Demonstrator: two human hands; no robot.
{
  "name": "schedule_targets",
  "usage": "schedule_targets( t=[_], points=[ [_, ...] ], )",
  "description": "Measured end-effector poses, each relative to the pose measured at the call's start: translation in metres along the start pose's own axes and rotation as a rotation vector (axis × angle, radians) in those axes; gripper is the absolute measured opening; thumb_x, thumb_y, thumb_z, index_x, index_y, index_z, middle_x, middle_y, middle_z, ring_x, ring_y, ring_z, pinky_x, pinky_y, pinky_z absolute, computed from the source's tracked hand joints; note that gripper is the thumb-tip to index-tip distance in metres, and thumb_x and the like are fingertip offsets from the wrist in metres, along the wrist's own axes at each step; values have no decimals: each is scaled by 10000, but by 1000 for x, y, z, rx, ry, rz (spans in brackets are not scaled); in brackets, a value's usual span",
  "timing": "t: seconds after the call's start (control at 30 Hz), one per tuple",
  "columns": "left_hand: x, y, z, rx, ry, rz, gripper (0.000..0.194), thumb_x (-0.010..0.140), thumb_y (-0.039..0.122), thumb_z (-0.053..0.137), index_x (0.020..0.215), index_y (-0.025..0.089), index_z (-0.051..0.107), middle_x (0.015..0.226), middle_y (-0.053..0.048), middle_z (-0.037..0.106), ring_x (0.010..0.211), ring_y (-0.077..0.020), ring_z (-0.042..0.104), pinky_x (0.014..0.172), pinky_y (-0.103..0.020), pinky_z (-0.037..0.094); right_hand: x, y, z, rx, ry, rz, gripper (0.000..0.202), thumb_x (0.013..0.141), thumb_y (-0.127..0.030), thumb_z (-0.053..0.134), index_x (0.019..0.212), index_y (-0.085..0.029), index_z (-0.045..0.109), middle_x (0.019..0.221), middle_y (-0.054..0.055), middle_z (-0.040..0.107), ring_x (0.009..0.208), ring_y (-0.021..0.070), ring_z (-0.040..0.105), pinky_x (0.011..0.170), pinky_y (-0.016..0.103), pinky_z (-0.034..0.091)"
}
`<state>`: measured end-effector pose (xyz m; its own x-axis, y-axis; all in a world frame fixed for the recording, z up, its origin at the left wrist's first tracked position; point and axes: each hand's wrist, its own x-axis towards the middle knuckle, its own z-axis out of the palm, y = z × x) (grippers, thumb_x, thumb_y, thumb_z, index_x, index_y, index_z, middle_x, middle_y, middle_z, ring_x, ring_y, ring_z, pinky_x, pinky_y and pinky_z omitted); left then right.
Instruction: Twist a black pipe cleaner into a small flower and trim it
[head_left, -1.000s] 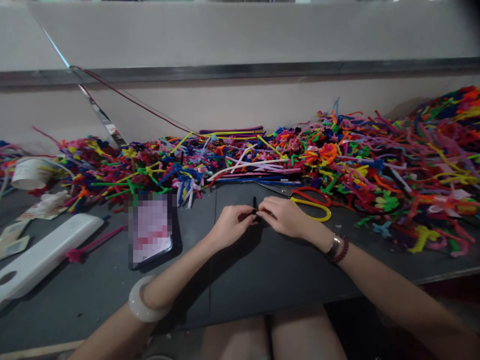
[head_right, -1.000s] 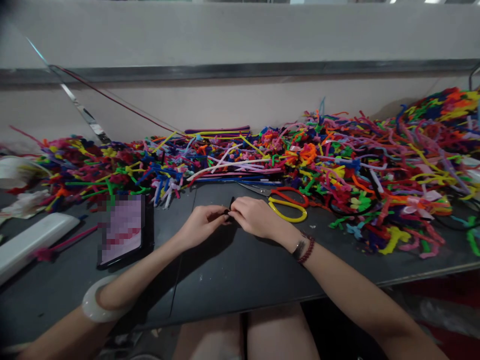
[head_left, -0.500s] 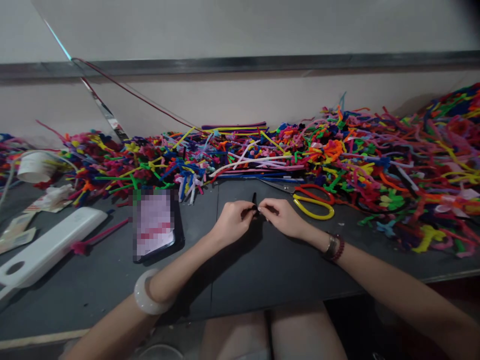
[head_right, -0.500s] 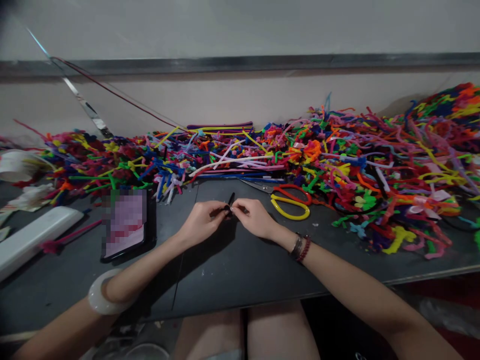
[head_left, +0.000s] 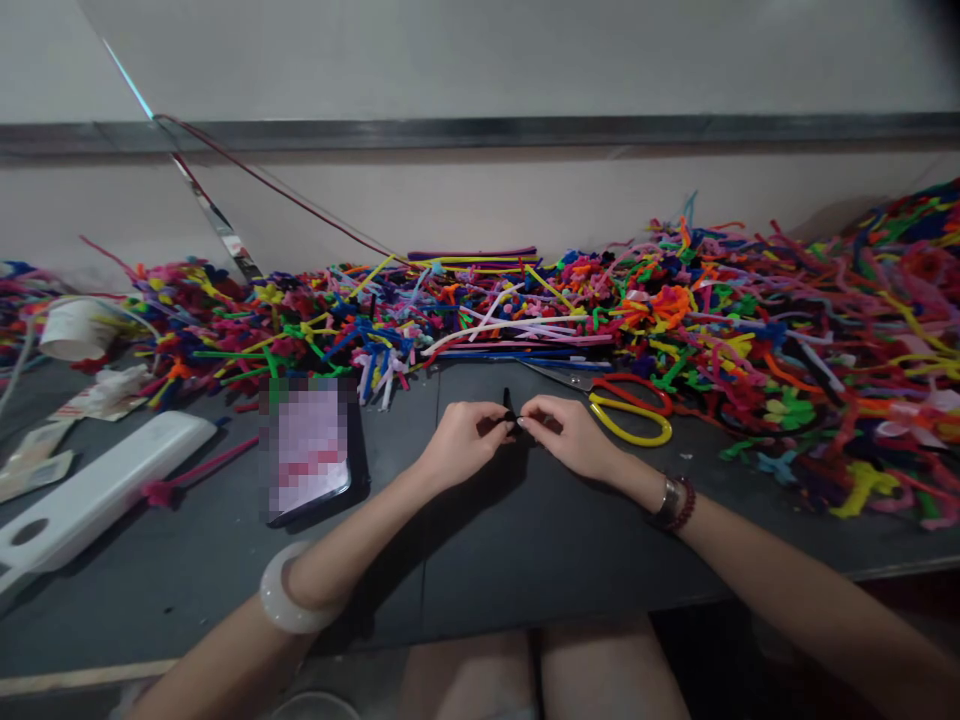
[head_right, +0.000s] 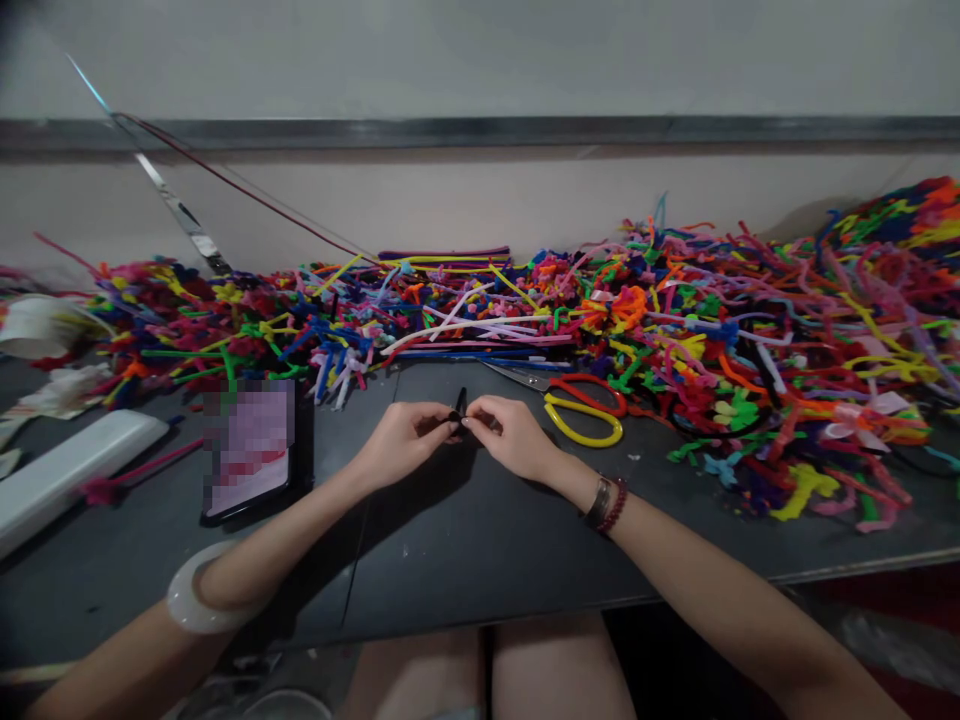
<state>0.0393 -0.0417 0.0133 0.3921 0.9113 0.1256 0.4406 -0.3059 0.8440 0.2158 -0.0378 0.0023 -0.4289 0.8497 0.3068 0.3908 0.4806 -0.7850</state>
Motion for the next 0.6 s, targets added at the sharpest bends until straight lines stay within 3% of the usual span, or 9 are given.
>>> schedule_targets(
  t=[0.13, 0.2, 0.37, 0.6],
  points=[
    [4, -3, 1, -341, 35, -93, 222, 706, 278, 581, 861, 124, 616, 810, -58, 667, 726, -161, 624, 686, -280, 478, 2, 1, -1, 237, -12, 177, 159, 813, -296, 477, 817, -155, 552, 628, -16, 502, 494, 72, 459, 453, 187, 384],
    [6, -5, 1, -410, 43, -128, 245, 681, 280, 613, 865, 118, 615, 813, -67, 671, 739, -164, 630, 721, -302, 483, 3, 2, -1, 322, -11, 227, 172, 799, -308, 497, 808, -147, 553, 618, -19, 499, 471, 64, 454, 424, 178, 377],
    [6, -5, -1, -355, 61, -124, 189, 691, 247, 600, 823, 114, 623, 772, -64, 669, 705, -146, 622, 702, -291, 484, 4, 2, -1, 396, -35, 259, 175, 770, -318, 535, 788, -145, 553, 601, -24, 507, 456, 57, 447, 413, 172, 376],
    [4, -2, -2, -229, 45, -47, 190, 728, 245, 548, 837, 120, 639, 769, -53, 672, 677, -139, 613, 662, -257, 472, 0, 1, -1, 210, -24, 163, 149, 784, -291, 520, 789, -152, 576, 622, -14, 522, 483, 69, 456, 451, 187, 389]
  ],
)
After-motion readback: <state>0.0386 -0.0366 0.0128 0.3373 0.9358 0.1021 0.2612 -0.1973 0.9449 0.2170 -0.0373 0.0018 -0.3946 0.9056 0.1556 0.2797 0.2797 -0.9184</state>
